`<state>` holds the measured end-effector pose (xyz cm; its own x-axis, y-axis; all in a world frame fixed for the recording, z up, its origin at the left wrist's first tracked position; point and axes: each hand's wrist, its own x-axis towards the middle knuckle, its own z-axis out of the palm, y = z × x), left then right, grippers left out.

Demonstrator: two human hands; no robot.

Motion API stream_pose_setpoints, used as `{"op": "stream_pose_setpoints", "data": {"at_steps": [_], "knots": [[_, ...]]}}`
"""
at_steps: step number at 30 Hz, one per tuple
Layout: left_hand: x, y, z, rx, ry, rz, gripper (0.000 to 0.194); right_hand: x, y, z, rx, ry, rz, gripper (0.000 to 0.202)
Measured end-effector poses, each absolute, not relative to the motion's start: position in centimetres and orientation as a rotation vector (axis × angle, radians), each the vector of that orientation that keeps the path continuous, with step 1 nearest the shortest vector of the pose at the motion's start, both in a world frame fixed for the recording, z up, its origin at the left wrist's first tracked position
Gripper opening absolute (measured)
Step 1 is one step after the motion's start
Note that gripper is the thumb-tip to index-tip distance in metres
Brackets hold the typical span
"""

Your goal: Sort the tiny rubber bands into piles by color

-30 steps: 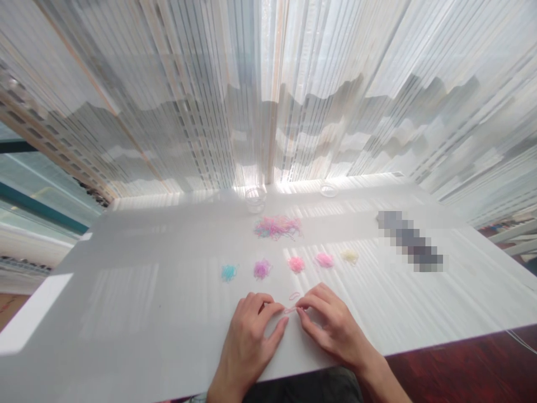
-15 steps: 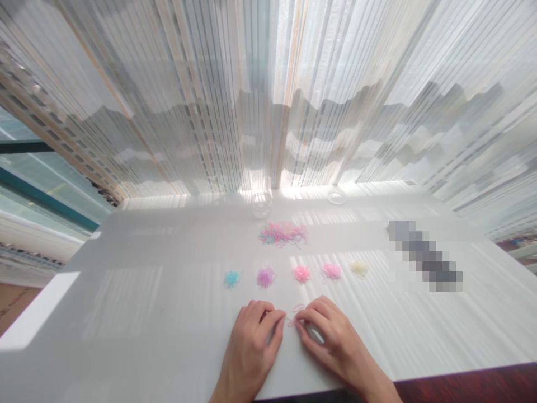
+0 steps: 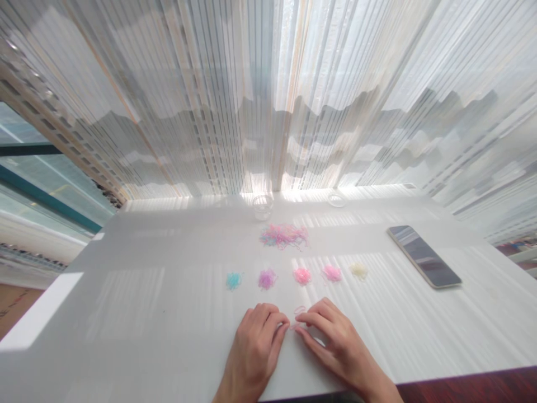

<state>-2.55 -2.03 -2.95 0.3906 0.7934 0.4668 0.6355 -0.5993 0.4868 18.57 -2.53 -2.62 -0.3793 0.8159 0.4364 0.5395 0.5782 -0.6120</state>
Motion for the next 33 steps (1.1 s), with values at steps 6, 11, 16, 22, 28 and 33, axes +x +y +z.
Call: {"op": "stream_pose_setpoints", "data": {"at_steps": [6, 11, 16, 22, 28, 33], "knots": [[-2.76, -2.2, -2.89, 2.379, 1.22, 1.028, 0.014, 18.57, -2.25, -2.51, -1.045, -2.065, 0.489, 0.013], [-2.82, -2.25, -2.86, 2.369, 1.233, 1.017, 0.01, 18.68, -2.24, -2.69, -1.031, -2.045, 0.494, 0.013], [-2.91, -2.31, -2.94, 2.34, 1.236, 1.022, 0.009, 18.7, -2.29, -2.51, -1.036, -2.045, 0.503, 0.012], [-2.97, -2.33, -2.75, 2.329, 1.221, 1.003, 0.011, 18.67, -2.38, -2.4, -1.046, -2.037, 0.511, 0.012], [-2.94, -2.4, -2.53, 2.325, 1.232, 0.994, 0.013, 18.61, -2.44, -2.36, -1.049, -2.026, 0.48, 0.01], [-2.88, -2.38, -2.27, 2.303, 1.219, 1.005, 0.014, 18.6, -2.41, -2.16, -1.059, -2.022, 0.486, 0.009]]}}
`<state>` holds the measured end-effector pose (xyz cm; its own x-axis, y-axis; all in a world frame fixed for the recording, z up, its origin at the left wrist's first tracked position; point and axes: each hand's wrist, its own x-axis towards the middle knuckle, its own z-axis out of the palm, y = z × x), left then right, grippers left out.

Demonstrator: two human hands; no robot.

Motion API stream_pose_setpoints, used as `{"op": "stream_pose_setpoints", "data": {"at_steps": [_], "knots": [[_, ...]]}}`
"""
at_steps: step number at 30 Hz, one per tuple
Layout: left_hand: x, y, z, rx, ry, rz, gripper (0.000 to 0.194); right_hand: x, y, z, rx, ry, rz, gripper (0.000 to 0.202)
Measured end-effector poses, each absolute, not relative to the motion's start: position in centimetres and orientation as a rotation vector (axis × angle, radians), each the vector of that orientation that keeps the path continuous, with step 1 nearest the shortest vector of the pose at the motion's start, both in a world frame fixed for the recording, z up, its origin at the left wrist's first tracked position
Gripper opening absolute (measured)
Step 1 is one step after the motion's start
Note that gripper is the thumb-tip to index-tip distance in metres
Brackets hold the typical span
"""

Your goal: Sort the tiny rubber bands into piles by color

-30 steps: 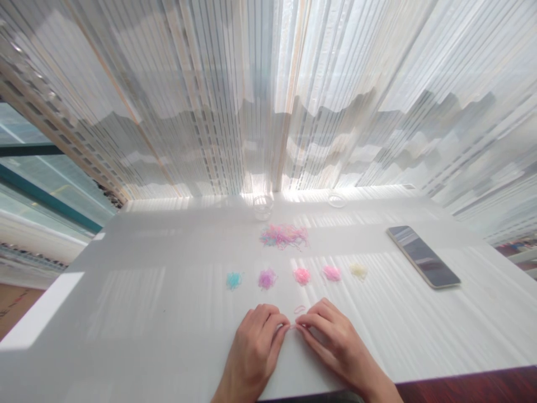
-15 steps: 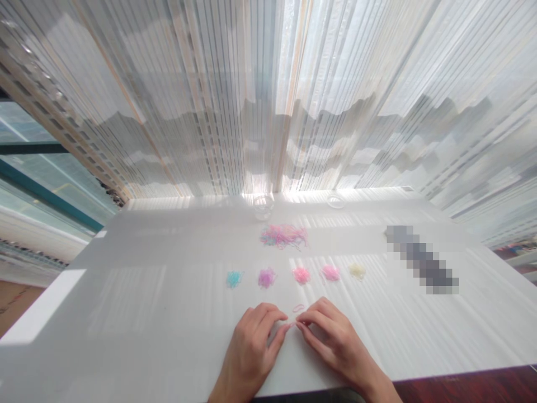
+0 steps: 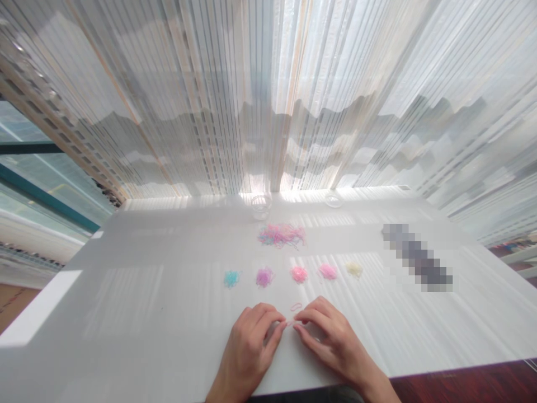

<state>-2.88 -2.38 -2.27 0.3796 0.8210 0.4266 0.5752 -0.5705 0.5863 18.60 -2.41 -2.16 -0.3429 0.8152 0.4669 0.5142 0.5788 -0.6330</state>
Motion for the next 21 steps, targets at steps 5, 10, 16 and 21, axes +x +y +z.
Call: {"op": "stream_pose_setpoints", "data": {"at_steps": [5, 10, 16, 21], "knots": [[-2.9, -2.3, -2.22, 2.302, 1.206, 1.023, 0.013, 18.66, -2.43, -2.16, -1.038, -2.029, 0.505, 0.012], [-2.97, -2.35, -2.2, 2.292, 1.207, 1.02, 0.012, 18.7, -2.38, -2.47, -1.053, -2.038, 0.49, 0.011], [-2.97, -2.52, -2.34, 2.294, 1.215, 1.033, 0.011, 18.6, -2.39, -2.46, -1.05, -2.028, 0.49, 0.01], [-2.91, -2.49, -2.4, 2.332, 1.219, 1.02, 0.014, 18.62, -2.37, -2.29, -1.052, -1.993, 0.502, 0.011]]}}
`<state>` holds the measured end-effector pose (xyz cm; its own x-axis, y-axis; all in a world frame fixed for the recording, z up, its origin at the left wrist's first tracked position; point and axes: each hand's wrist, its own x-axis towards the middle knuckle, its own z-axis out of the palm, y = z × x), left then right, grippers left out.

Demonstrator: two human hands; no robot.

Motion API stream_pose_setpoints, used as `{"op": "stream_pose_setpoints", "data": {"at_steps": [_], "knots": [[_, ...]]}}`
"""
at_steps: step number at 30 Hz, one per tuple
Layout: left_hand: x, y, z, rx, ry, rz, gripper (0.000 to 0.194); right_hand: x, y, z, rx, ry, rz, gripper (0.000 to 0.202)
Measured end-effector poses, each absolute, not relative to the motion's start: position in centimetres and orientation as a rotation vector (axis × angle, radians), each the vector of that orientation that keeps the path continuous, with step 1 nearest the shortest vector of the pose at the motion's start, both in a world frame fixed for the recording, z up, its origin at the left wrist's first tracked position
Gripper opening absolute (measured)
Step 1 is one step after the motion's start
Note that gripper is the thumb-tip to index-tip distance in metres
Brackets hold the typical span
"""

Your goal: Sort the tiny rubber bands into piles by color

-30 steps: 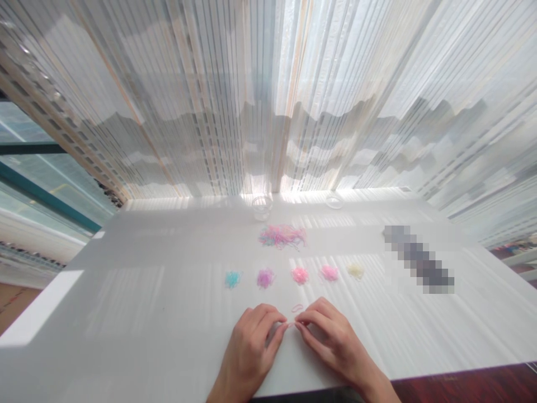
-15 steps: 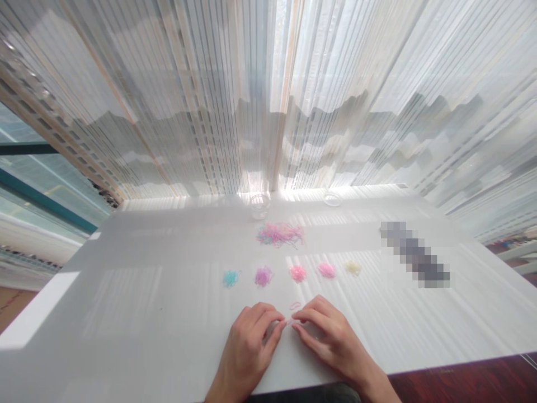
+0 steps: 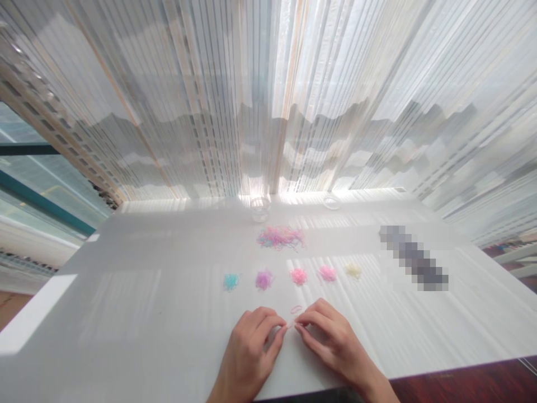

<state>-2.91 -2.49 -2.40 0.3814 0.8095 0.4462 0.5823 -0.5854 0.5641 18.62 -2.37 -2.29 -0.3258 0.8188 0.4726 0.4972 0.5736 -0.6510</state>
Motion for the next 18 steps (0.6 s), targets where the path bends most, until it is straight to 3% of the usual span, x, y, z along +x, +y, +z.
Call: {"op": "stream_pose_setpoints", "data": {"at_steps": [18], "knots": [[-2.98, -2.17, -2.49, 2.37, 1.146, 1.091, 0.015, 18.4, -2.65, -2.52, -1.009, -2.093, 0.405, 0.013]]}}
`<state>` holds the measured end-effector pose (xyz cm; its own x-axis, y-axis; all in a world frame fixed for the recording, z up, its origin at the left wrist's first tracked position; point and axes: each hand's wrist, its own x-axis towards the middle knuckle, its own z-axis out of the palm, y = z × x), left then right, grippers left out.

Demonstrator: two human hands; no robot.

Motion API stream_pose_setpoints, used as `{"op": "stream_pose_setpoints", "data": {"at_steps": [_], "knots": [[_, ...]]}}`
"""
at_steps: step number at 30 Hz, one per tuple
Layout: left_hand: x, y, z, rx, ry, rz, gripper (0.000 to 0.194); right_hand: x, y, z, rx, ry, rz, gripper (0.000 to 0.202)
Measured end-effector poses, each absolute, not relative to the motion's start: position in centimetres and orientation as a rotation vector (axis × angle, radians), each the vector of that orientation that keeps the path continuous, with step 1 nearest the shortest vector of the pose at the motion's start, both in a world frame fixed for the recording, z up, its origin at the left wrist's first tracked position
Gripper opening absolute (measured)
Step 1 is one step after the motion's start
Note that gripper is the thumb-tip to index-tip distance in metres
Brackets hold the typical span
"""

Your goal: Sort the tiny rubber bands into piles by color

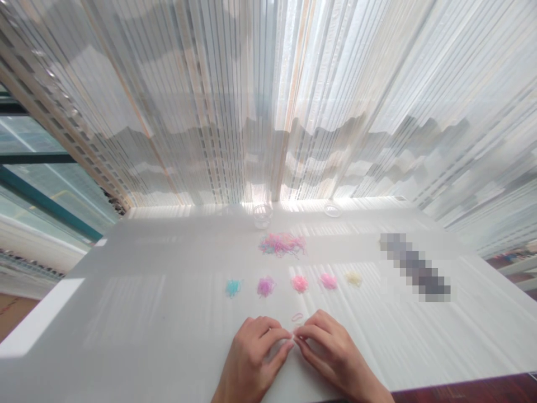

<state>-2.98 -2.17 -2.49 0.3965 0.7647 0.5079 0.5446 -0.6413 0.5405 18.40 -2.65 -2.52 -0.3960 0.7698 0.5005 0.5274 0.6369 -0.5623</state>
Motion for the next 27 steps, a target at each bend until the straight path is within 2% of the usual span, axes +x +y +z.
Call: {"op": "stream_pose_setpoints", "data": {"at_steps": [4, 23, 27], "knots": [[-3.0, -2.2, -2.6, 2.383, 1.153, 1.102, 0.021, 18.3, -2.5, -2.5, -0.996, -2.105, 0.38, 0.013], [-3.0, -2.3, -2.4, 2.334, 1.168, 1.058, 0.015, 18.7, -2.6, -1.9, -1.053, -1.942, 0.464, 0.012], [-3.1, -2.3, -2.4, 2.343, 1.162, 1.054, 0.012, 21.7, -2.2, -0.8, -1.211, -1.811, 0.3, 0.012]]}}
